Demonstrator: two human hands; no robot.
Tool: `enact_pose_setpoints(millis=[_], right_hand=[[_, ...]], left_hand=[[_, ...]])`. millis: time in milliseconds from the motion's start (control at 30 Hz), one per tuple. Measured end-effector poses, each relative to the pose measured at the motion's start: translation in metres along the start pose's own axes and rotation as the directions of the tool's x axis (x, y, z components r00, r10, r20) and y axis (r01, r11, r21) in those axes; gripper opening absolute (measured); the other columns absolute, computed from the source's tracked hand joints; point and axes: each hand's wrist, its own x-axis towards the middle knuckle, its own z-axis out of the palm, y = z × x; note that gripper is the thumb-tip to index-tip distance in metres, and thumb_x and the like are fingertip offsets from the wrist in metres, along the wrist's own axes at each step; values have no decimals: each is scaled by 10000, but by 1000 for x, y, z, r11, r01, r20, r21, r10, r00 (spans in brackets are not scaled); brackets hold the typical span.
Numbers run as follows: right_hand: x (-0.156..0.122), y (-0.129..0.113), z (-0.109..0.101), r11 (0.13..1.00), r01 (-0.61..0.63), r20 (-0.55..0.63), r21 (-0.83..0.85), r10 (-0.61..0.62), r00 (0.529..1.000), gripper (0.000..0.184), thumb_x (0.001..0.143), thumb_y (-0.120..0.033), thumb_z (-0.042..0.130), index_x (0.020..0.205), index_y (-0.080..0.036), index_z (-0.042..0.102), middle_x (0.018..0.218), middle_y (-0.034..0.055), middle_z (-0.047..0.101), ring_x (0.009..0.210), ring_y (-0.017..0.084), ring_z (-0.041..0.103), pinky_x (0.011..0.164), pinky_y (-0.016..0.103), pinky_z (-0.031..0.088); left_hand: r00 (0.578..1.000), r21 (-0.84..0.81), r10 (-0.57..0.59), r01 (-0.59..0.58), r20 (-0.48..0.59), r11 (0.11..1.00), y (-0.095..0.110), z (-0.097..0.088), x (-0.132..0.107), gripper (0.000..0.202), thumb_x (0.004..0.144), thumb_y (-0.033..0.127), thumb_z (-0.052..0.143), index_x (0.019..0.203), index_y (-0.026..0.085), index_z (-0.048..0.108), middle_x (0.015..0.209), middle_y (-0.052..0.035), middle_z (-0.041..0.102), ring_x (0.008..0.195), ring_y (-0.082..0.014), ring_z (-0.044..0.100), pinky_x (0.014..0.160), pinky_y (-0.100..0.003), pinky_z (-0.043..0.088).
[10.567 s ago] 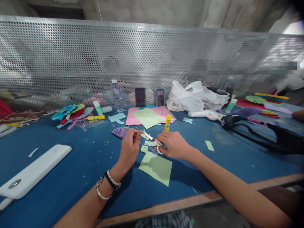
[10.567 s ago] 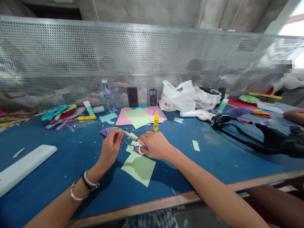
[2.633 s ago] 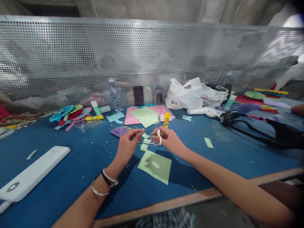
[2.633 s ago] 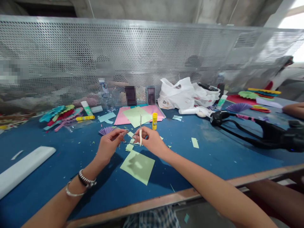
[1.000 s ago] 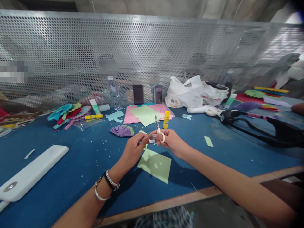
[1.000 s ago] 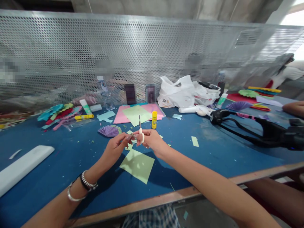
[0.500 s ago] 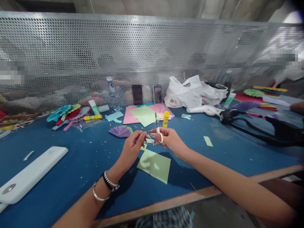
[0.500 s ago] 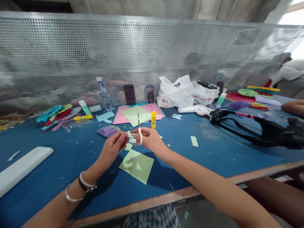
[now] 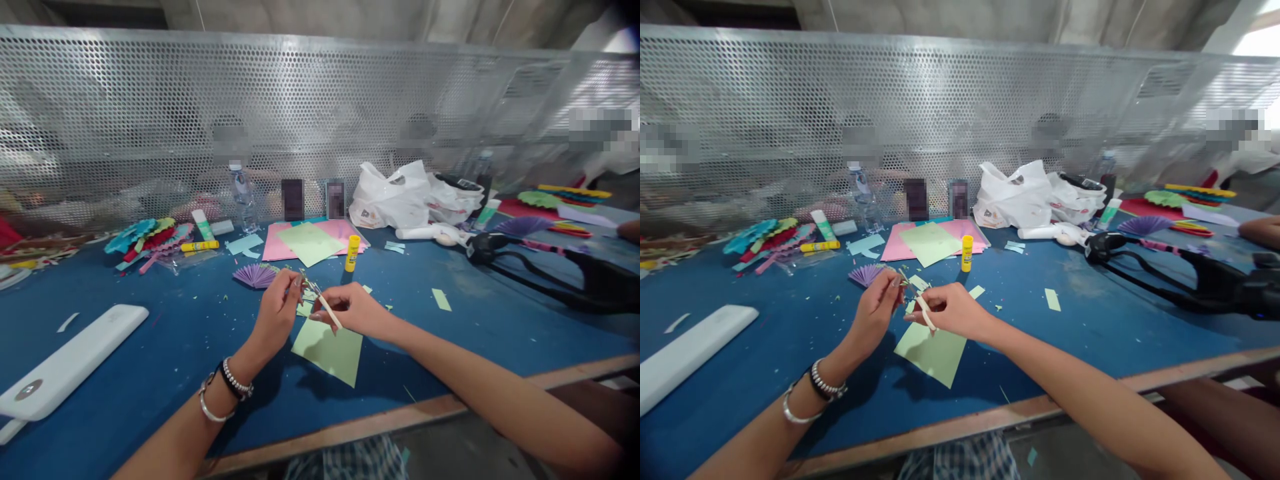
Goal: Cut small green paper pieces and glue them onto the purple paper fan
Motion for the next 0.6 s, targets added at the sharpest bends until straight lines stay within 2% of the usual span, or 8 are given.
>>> enact_pose_setpoints(millis=[333,600], right_hand=[[-1,-3,3,993,-32,41,113,27,999,299,683,-430,645,679,-141,569,505,-33,474,485,77,437,468,197,332],[0,3,5,997,7,33,74,-9,999,330,715,-442,614,614,-158,482,494,-25,497,481,79,425,464,196,310]], left_hand=[[1000,-57,-19,19,5,998,1,2,-1,238,878,364,344,755,185,444,653,12,435,579,-100,411,551,-224,341],[999,-116,-49,51,18,992,3,5,-3,237,876,370,347,755,187,436,668,13,446,576,-93,406,552,-216,339]])
